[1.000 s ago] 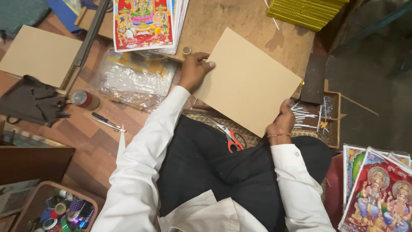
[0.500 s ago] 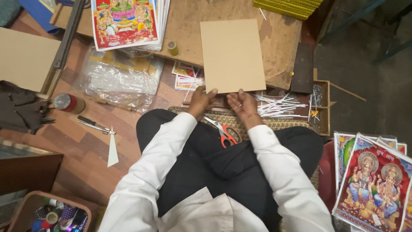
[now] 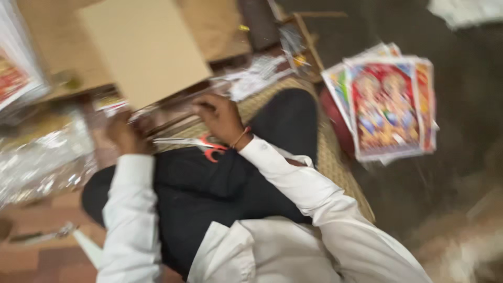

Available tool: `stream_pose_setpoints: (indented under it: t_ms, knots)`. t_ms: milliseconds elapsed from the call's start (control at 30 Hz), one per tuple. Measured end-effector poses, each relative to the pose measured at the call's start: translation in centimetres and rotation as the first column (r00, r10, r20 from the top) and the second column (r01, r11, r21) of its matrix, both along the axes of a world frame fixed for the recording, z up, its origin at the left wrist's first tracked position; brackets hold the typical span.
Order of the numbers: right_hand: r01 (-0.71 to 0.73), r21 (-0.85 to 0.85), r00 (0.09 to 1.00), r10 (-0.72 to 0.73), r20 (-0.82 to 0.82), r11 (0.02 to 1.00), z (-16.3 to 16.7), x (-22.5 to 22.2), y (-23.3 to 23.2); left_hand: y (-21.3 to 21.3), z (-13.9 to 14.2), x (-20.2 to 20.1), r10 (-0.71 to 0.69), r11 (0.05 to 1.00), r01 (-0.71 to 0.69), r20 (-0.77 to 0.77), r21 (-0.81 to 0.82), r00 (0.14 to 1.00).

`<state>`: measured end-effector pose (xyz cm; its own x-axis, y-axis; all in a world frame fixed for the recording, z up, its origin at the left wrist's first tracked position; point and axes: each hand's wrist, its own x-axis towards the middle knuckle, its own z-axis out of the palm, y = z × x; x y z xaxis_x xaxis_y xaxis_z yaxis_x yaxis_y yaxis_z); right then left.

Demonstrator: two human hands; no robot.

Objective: The person sits on the floor and assembles printed cards by attaching yellow foam borders and laminating them with clear plastic sheets. They use scissors to trim excess plastic and a knife to cut the foam, then stack the finished cards.

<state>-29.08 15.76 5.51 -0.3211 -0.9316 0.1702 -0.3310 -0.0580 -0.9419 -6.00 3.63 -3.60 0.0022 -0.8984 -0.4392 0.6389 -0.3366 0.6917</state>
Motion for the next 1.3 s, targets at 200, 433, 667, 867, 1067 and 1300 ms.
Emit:
stream_pose_setpoints:
  t_ms: [200,433,667,867,1067,1300]
  knots:
    - [0.31,-0.39,0.781,-0.467,-0.416,0.867,5.0,-9.5,13.9,-0.6,1.0,-0.4,0.139,0.989,-0.149,0.3,0.011,0.944]
    - [0.552,-0.145,0.769,-0.569,-0.292,0.821,0.2,-21.7,25.4,-0.7,-0.7,-0.3,0.164,0.958,0.009,0.574,-0.286,0.802]
    - [0.407,-0.214,0.78,-0.46,-0.425,0.888,-0.2,-12.6,19.8,-2.8,4.6,5.4,0.32,0.947,-0.144,0.832,-0.286,0.454]
    - [0.15,-0.234,0.578,-0.278,-0.767,0.961,0.7,-10.7,17.2,-5.1,8.3,17.8,0.415,0.91,0.206,0.81,-0.361,-0.414]
    - [0.19,-0.266,0.534,-0.327,-0.78,0.945,-2.4,-11.9,16.7,-10.8,8.1,22.9,0.405,0.898,0.407,0.679,-0.169,-0.612]
    - [0.146,-0.311,0.511,-0.341,-0.789,0.939,-5.6,-15.6,16.1,-14.8,8.7,24.4,0.377,0.868,0.494,0.72,-0.054,-0.582]
